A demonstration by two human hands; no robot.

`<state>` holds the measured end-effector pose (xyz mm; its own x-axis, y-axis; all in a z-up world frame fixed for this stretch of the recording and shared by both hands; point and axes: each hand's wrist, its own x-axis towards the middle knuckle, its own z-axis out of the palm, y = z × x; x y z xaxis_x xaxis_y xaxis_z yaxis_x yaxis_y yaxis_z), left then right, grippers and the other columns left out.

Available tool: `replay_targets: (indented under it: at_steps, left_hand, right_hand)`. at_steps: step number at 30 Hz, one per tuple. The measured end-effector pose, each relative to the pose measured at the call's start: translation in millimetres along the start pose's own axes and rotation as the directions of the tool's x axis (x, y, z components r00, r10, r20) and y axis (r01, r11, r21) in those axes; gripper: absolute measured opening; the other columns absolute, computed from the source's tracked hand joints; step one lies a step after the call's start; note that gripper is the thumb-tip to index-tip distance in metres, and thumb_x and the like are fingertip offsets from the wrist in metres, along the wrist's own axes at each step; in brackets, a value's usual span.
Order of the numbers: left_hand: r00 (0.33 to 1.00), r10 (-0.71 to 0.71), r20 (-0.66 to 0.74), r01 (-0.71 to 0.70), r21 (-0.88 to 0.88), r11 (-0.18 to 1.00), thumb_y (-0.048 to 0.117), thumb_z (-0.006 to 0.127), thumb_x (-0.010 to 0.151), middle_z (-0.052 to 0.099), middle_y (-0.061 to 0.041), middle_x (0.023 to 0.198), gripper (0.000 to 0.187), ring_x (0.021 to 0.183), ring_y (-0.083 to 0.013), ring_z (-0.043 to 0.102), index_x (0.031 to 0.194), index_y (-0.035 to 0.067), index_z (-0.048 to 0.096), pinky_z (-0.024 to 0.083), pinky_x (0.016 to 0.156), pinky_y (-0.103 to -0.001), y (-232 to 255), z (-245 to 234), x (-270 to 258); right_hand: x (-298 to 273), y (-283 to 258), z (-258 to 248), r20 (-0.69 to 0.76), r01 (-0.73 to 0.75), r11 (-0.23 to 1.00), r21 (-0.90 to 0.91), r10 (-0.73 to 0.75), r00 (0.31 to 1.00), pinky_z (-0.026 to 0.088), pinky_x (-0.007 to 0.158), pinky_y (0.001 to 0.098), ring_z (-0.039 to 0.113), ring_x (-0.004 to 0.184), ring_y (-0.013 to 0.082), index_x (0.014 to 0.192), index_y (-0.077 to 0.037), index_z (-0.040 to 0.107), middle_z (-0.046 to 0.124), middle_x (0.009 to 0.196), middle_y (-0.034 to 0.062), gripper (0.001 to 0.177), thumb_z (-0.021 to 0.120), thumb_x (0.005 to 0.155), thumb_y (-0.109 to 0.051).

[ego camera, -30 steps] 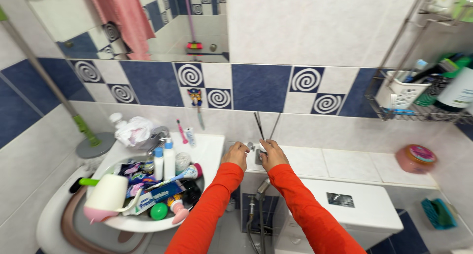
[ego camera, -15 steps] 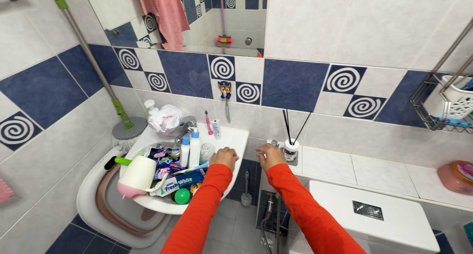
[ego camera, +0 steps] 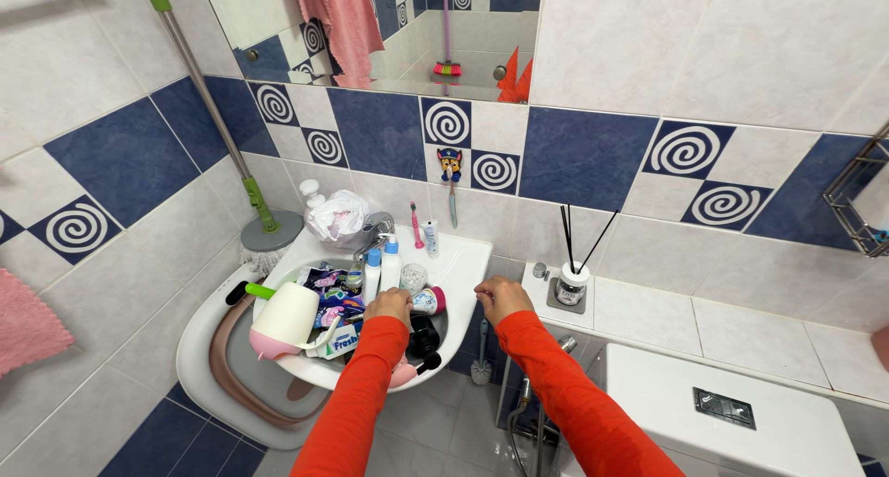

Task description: The person organizes various toiletries and bathroom items from a cluttered sink into a wall-mounted metal rack and on the toilet tank lid. They handle bottles, jars, and a box of wipes, placing them in designated spots to clear the sink area.

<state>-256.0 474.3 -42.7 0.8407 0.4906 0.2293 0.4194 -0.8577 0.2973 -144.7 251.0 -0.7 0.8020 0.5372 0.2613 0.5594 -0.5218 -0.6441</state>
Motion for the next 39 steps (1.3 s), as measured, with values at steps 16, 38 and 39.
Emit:
replay_targets:
  at_steps: [16,38,39]
  left_hand:
    - [0.995,0.082,0.05,-0.095,0.389,0.916,0.007,0.073,0.079,0.069,-0.004,0.103,0.02,0.105,-0.027,0.066,0.096,0.016,0.072,0.058,0.082,-0.04,-81.8,70.5,4.4]
    - [0.844,0.536,0.015,-0.453,0.554,0.698,0.018,0.062,0.091,0.077,-0.002,0.096,0.017,0.099,-0.0248,0.071,0.091,0.021,0.079,0.06,0.078,-0.039,47.5,-30.1,142.0]
    - [0.808,0.589,-0.002,-0.506,0.51,0.696,0.017,0.062,0.089,0.076,-0.001,0.095,0.017,0.098,-0.0246,0.071,0.09,0.02,0.079,0.061,0.076,-0.04,65.1,-37.0,140.0]
  right_hand:
    - [-1.7,8.7,31.8,0.049,-0.057,0.998,-0.006,0.057,0.997,0.061,0.08,0.0347,0.076,0.085,0.0254,0.099,-0.01,0.08,0.077,0.104,0.008,0.013,0.072,0.089,-0.011]
    - [20.3,16.9,-31.6,-0.009,-0.137,0.989,0.057,0.138,0.99,0.059,0.092,0.0372,0.07,0.108,0.0259,0.13,-0.016,0.067,0.068,0.129,0.01,0.041,0.072,0.089,-0.018]
    - [20.4,15.9,-41.6,0.004,-0.094,0.993,0.074,0.094,0.996,0.056,0.097,0.0386,0.066,0.114,0.0269,0.135,-0.017,0.062,0.064,0.134,0.0105,0.049,0.074,0.087,-0.02]
